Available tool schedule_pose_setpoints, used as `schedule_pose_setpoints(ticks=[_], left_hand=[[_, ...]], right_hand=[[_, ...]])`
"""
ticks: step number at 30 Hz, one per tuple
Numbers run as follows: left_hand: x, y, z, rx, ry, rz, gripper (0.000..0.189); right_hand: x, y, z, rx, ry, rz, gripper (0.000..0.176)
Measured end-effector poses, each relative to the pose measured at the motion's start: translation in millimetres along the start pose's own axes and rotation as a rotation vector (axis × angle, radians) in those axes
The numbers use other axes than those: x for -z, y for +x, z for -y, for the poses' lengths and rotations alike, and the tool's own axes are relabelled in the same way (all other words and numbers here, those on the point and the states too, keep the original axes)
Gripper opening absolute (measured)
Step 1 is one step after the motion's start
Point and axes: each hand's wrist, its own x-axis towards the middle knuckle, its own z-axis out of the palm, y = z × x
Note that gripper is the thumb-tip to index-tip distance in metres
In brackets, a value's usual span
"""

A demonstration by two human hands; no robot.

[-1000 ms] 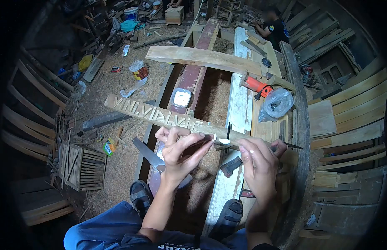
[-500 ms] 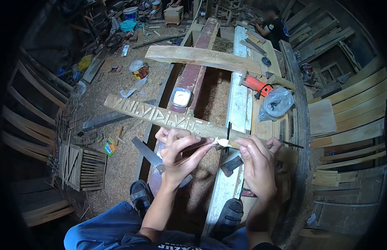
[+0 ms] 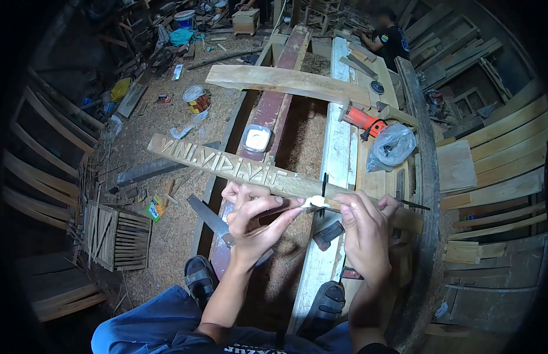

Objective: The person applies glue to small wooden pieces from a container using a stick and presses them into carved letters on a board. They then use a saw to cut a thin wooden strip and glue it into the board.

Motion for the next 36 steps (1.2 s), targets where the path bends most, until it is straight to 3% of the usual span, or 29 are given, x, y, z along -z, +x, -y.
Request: schedule_pose_setpoints(ticks=[3,19,36], left_hand=[[4,4,-2,-0.04,0.064,0.1,0.056],[2,-1,2,0.008,0.017,0.015,0.056],[9,3,-8,-0.004,0.153,0.129,0.06]], right_hand=[[0,-2,0,-0.037,0.025,-0.025,0.014],[-1,0,7,-0.008,0.058,-0.002,0.013],[2,0,11,0.003,-0.034,-0.045,0.011]])
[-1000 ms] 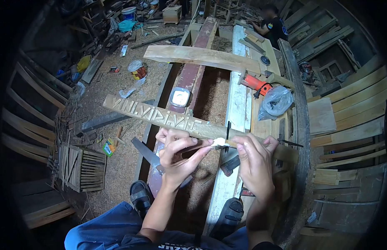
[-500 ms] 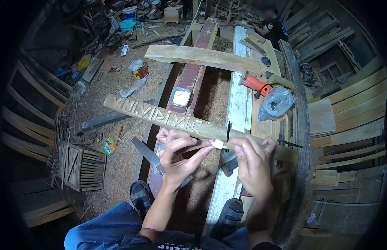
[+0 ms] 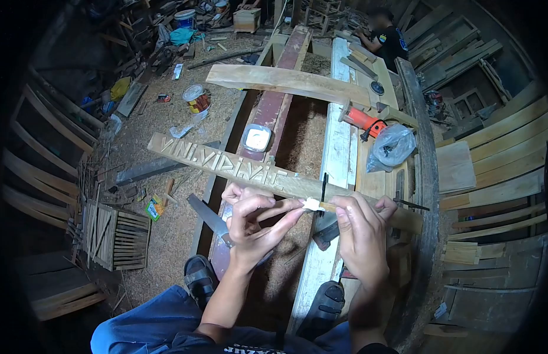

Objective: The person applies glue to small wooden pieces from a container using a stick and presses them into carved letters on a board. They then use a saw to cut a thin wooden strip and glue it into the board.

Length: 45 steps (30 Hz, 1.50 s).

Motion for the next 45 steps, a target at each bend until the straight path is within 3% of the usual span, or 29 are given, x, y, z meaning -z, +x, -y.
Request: schedule_pose_setpoints(ticks=[13,20,37,40,45], left_hand=[[-4,2,3,0.009,-0.119,-0.054,0.057],[-3,0,7,0.111,-0.226,-0.082,0.056],[-6,-7,17,0.188,-0.216,-0.061,0.058],[-9,-10,27,0.393,-0.375,-0.129,0.054],[-5,-36,77,0.453,-0.116,0.023,0.055]], right_hand=[[3,-2,0,-0.018,0.059,0.047,0.012],[2,-2,-3,-0.031,0.01,0.058,0.012],[-18,-1,-5,-0.026,0.016,-0.066,0.01],[-31,4,-14,-0.038,-0.062,-0.071,0.012],[-71,3,-52,-0.152,-0.018,-0.073,0.014]])
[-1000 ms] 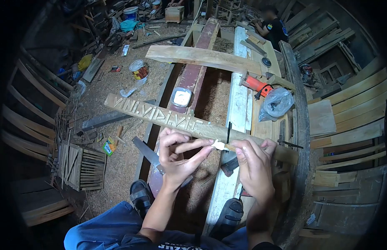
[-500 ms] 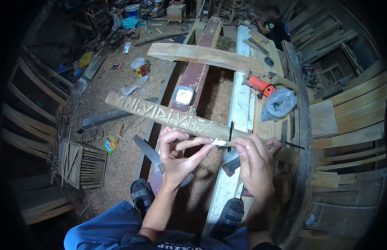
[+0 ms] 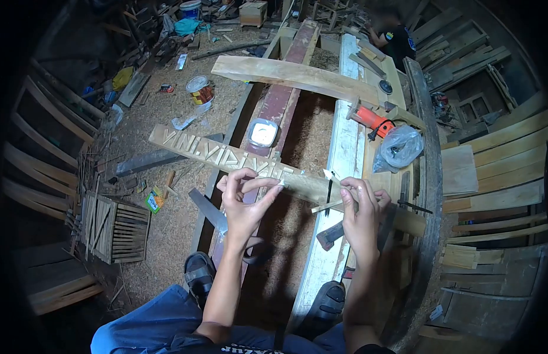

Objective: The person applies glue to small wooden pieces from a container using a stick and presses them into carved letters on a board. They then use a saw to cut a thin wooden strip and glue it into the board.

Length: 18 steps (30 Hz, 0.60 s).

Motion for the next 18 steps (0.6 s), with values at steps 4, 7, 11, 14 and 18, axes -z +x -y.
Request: schedule_pose_setpoints(ticks=[4,7,11,14,18], left_hand=[[-2,-5,25,0.131,0.036,-0.001,0.051],[-6,-5,40,0.14,0.067,0.024,0.051],[-5,0,50,0.168,0.071,0.027,0.05],[1,7,61,0.167,0.174,0.019,0.049],[9,15,79,0.25,0.097,-0.021,0.047]], right_hand=[[-35,-6,-20,-0.126,0.134,0.115,0.014],[-61,-11,-32,-0.199,0.297,0.155,0.015],[-81,-3,-33,-0.153,0.285,0.288,0.017],[-99,15,-33,-0.09,0.4,0.333,0.02],[-131,43,-39,-0.098,0.687,0.414,0.024]])
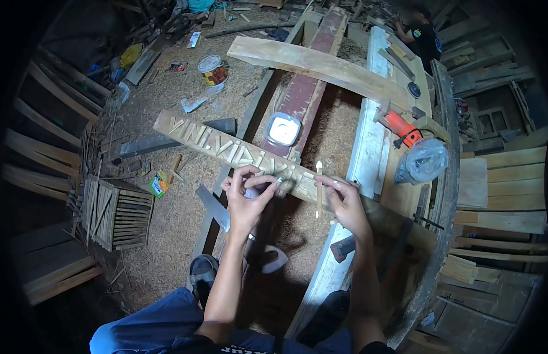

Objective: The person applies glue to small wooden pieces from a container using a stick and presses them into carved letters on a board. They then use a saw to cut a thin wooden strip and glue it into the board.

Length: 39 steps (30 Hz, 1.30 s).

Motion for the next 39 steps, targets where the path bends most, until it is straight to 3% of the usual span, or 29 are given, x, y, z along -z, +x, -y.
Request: schedule_pose_setpoints(ticks=[2,4,5,8,10,12,13,14,16,18,25,35,39], left_hand=[[-1,8,11,0.038,-0.049,-0.008,0.047],[-3,17,22,-0.024,-0.009,0.002,0.046],[-6,21,26,0.052,-0.052,0.004,0.046],[-10,39,46,0.03,0.019,0.033,0.045],[-12,53,53,0.018,0.061,0.007,0.038],[-13,67,56,-0.101,0.21,0.015,0.041],[-21,71,68,0.0,-0.011,-0.009,0.038],[-24,74,74,0.0,-0.006,-0.012,0.038],[-28,84,73,-0.114,0.208,-0.011,0.038],[-36,89,88,-0.029,0.045,0.025,0.035],[-50,100,95,-0.07,0.273,0.003,0.037],[-55,101,90,0.004,0.184,0.147,0.035],[-54,101,92,0.014,0.183,0.181,0.041]], right_hand=[[-9,20,-10,0.02,0.158,0.013,0.024],[-13,42,-10,0.163,-0.202,0.022,0.022],[-19,52,-13,0.16,-0.163,-0.003,0.017],[-40,81,-26,0.113,0.092,-0.09,0.012],[-56,100,-51,0.141,0.095,-0.15,0.014],[-65,116,-61,0.13,0.054,-0.21,0.017],[-67,122,-62,0.163,-0.056,-0.206,0.02],[-72,127,-64,0.164,-0.052,-0.204,0.02],[-81,136,-71,0.228,-0.234,-0.284,0.019],[-89,143,-75,0.225,-0.241,-0.316,0.018],[-97,155,-74,0.134,-0.456,-0.27,0.014],[-99,151,-84,0.081,-0.481,-0.248,0.017],[-99,149,-85,0.014,-0.327,-0.271,0.018]])
